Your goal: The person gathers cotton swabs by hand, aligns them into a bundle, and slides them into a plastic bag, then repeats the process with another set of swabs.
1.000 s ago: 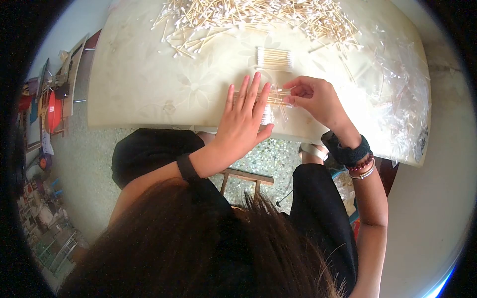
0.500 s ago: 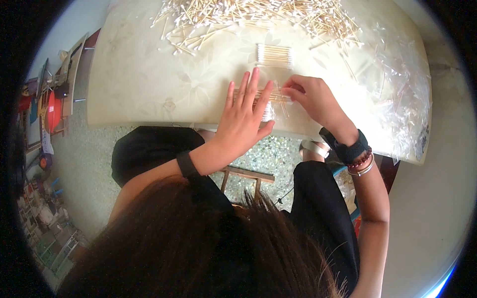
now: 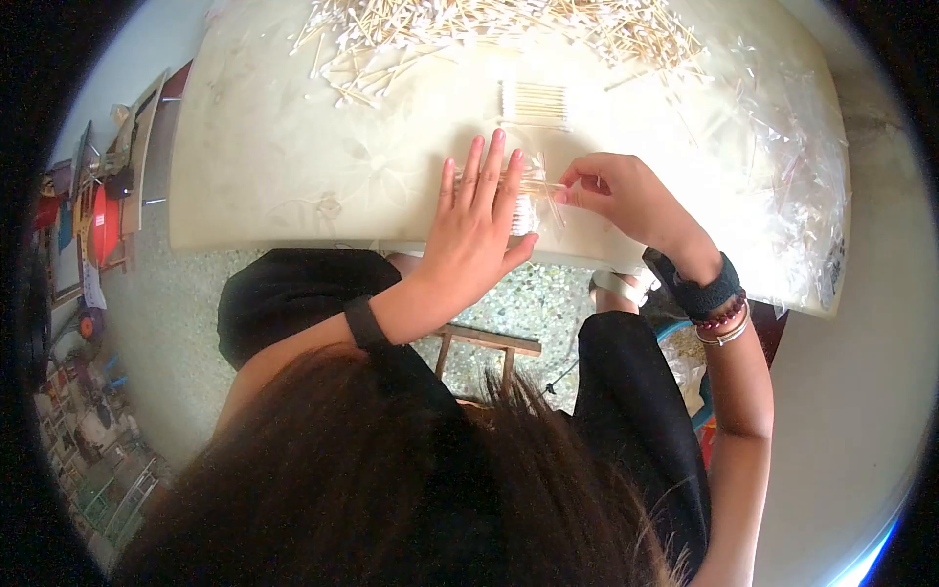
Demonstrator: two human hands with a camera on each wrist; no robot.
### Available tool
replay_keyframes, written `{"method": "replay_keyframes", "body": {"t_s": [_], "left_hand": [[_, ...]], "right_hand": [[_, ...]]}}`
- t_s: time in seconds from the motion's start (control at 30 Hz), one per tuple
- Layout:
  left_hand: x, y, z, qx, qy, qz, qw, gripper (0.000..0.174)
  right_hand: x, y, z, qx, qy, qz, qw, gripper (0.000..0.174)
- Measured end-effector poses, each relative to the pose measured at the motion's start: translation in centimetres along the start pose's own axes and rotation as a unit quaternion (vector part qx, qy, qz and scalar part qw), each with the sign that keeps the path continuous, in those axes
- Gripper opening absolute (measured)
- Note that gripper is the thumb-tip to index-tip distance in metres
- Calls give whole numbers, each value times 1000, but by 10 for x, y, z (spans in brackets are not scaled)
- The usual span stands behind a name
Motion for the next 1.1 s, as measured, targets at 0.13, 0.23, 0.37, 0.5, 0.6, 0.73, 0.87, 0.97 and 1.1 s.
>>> {"method": "replay_keyframes", "body": {"t_s": [0.13,0.23,0.37,0.5,0.6,0.73,0.87,0.97,1.1], "left_hand": [[0,1,0,-9,-6,2,1000,84],[0,0,0,-7,-7,5,1000,84],[-1,-3,0,23,-1,-4,1000,87],[-1,-2,0,24,-4,-4,1000,88],[0,-2,0,24,-5,-3,1000,88],[0,-1,0,20,-6,-4,1000,88],[0,1,0,-9,-15,-4,1000,83],[0,2,0,-23,-14,-1,1000,83],[2,3,0,-47,-29,0,998,83]], "right_hand": [[0,-3,0,-12,-4,-18,1000,27],[1,-5,-6,-5,9,-28,1000,28],[4,-6,-8,7,-5,-50,999,29],[10,-13,5,-10,-47,-121,991,39],[12,-14,9,29,-166,-145,975,46],[8,-17,23,134,-246,-129,951,48],[4,-21,17,97,-173,-96,975,45],[1,-19,0,50,-48,-20,997,39],[0,-22,-4,19,-15,13,1000,32]]}}
Point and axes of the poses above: each hand's wrist, its own x-axis towards the middle knuckle, its own y-axis out of the back of the hand, z = x × y, the point moved 7 cm from there along x, towards the middle knuckle, and after that the axes turned 11 degrees about x, right-handed, at the moved point
